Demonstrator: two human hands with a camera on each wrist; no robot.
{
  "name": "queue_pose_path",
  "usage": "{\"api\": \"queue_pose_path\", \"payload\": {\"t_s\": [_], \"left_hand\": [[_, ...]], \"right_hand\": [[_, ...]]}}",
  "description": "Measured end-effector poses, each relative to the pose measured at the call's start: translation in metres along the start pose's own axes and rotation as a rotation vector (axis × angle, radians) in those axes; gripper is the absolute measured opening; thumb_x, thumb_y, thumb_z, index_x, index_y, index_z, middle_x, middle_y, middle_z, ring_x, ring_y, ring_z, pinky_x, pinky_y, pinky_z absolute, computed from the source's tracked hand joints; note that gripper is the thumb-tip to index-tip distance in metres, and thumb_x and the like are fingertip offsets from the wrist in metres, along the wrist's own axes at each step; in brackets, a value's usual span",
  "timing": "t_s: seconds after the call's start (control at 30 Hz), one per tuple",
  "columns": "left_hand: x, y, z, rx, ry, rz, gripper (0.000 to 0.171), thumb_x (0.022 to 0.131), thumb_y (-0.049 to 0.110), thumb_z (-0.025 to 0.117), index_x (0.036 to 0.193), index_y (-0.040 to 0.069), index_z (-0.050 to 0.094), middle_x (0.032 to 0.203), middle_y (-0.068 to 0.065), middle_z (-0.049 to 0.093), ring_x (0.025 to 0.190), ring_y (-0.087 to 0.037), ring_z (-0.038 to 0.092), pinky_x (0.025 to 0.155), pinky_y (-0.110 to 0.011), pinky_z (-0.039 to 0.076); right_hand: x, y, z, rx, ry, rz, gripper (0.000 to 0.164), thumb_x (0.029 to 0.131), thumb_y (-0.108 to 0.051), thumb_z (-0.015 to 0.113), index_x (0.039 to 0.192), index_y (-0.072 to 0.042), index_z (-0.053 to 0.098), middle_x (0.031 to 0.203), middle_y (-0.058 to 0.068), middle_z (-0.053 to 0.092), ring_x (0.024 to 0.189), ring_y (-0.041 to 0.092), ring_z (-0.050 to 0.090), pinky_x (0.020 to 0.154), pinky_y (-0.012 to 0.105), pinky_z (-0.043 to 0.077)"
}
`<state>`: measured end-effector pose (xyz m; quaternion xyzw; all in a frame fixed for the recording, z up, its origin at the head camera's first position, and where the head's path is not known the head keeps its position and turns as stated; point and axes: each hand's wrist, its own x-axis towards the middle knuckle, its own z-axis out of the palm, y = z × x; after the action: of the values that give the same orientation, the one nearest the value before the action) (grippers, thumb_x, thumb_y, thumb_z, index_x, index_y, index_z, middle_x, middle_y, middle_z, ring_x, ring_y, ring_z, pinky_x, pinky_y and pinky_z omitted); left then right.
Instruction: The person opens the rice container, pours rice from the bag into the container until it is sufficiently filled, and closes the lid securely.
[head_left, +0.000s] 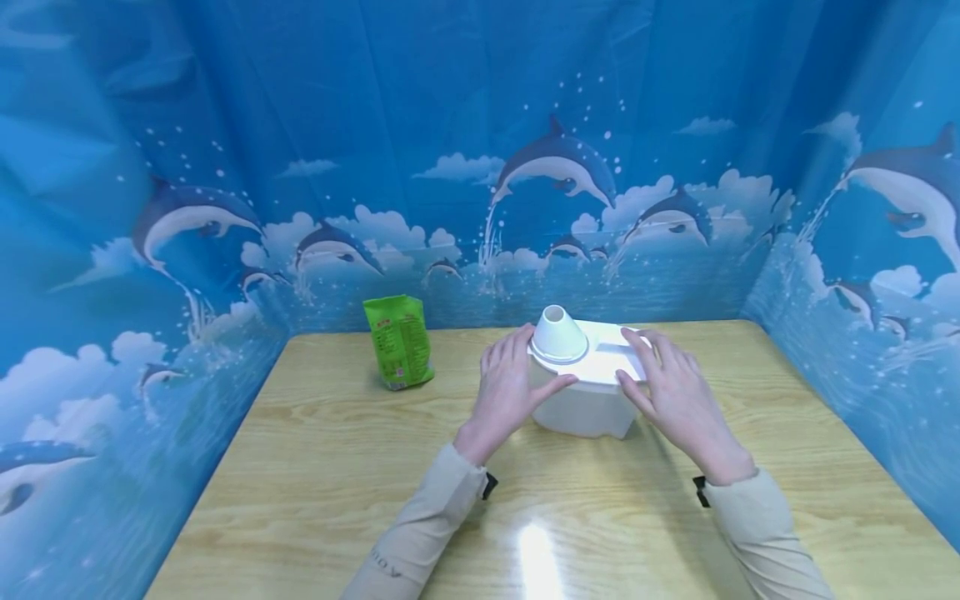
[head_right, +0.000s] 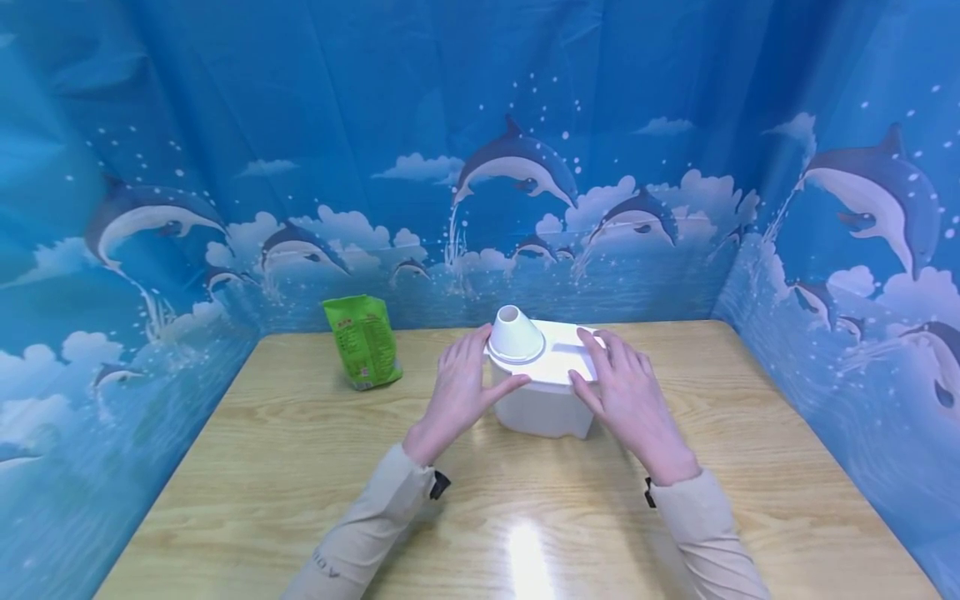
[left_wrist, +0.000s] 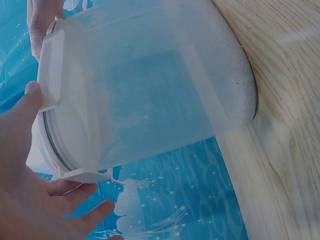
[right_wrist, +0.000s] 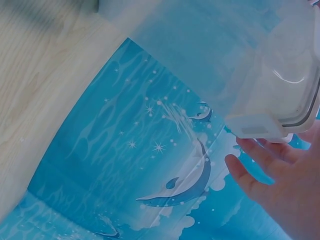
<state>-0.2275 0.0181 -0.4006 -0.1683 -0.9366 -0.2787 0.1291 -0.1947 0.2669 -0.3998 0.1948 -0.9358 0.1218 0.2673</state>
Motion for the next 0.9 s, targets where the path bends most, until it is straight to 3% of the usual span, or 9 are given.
{"api": "queue_pose_path", "payload": {"t_s": [0.9], "left_hand": [[-0.0096,-0.0067,-0.0039,0.004,0.052,0.027,0.096,0.083,0.07,0.067,0.153,0.012,0.038,0.154,-0.006,0.046,0.144,-0.028,0.04,0.121,-0.055,0.027]], "right_hand": [[0.0003,-0.009,0.0029,0.004,-0.026,0.007,0.062,0.102,-0.034,0.058,0.155,-0.01,0.036,0.14,0.026,0.047,0.122,0.047,0.052,0.098,0.068,0.043]]}}
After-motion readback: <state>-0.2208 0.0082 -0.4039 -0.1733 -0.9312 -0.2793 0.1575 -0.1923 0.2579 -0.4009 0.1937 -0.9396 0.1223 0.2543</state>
